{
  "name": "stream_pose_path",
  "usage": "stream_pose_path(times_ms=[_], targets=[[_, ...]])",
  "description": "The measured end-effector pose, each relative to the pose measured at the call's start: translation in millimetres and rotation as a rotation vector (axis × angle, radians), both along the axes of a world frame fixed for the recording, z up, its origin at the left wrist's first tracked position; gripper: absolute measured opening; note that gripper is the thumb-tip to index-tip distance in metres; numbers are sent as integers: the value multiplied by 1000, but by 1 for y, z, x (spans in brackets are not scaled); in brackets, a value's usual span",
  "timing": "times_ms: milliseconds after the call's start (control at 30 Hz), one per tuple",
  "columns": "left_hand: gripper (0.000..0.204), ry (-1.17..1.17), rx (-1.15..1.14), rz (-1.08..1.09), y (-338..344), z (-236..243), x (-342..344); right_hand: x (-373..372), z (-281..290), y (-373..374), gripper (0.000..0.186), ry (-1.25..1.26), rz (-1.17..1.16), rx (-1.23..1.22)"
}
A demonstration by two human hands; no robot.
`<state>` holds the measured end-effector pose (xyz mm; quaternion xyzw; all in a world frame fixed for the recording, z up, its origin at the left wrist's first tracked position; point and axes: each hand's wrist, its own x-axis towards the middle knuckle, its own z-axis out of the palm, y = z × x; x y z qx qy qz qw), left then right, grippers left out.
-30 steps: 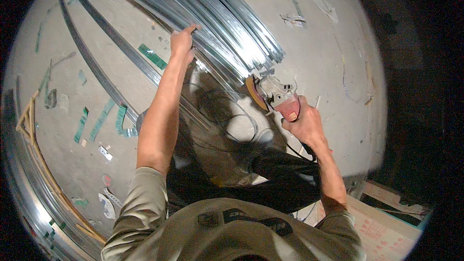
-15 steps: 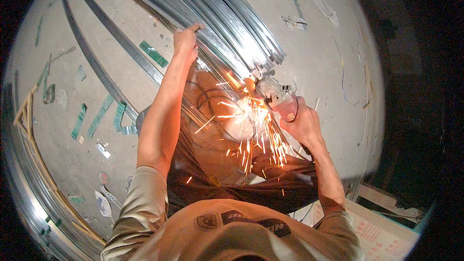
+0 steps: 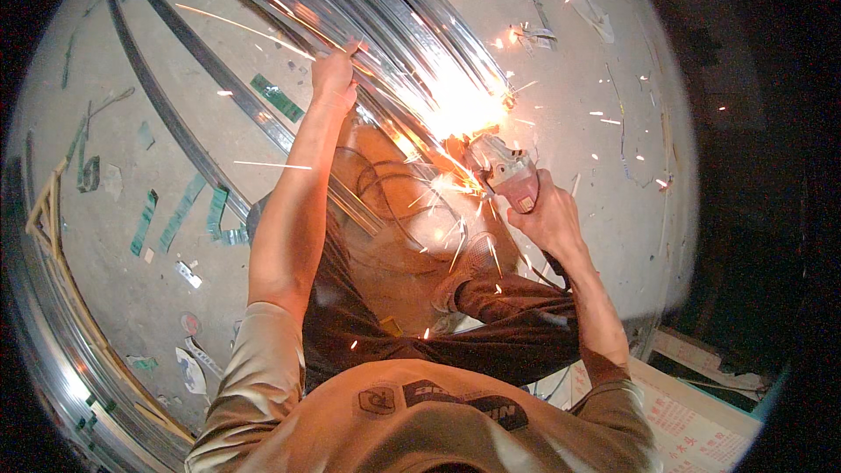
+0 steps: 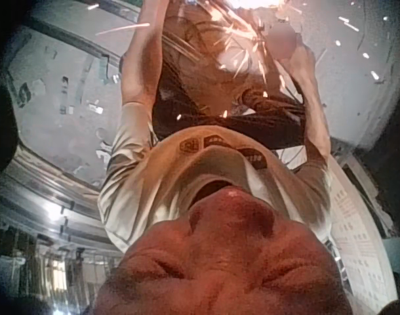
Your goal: The person uses an angle grinder to cut multiple metal rods on the floor. They hold each rod with one hand and operate the grinder with the other, creating sparks as they cut through the metal. The person repeatedly repositions the rods and the grinder to complete the cuts.
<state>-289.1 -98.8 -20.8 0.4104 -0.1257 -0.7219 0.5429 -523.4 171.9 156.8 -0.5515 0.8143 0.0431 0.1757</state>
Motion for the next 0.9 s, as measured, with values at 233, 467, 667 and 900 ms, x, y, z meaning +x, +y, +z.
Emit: stream_pose_path(times_ms=[233,467,667,900], targets=[[17,-47,28,-11,5,9,-1,-2,1,-1,58,7,51,2],[17,-10,50,0,8,19,3,0,0,-1,57,7,54,-3],[17,-65,7,-81,11,17,3,-2,0,-2,60,5,48,2],[17,-32,11,-15,14,23,3,-5,-5,-1,65,-13,30,-20]])
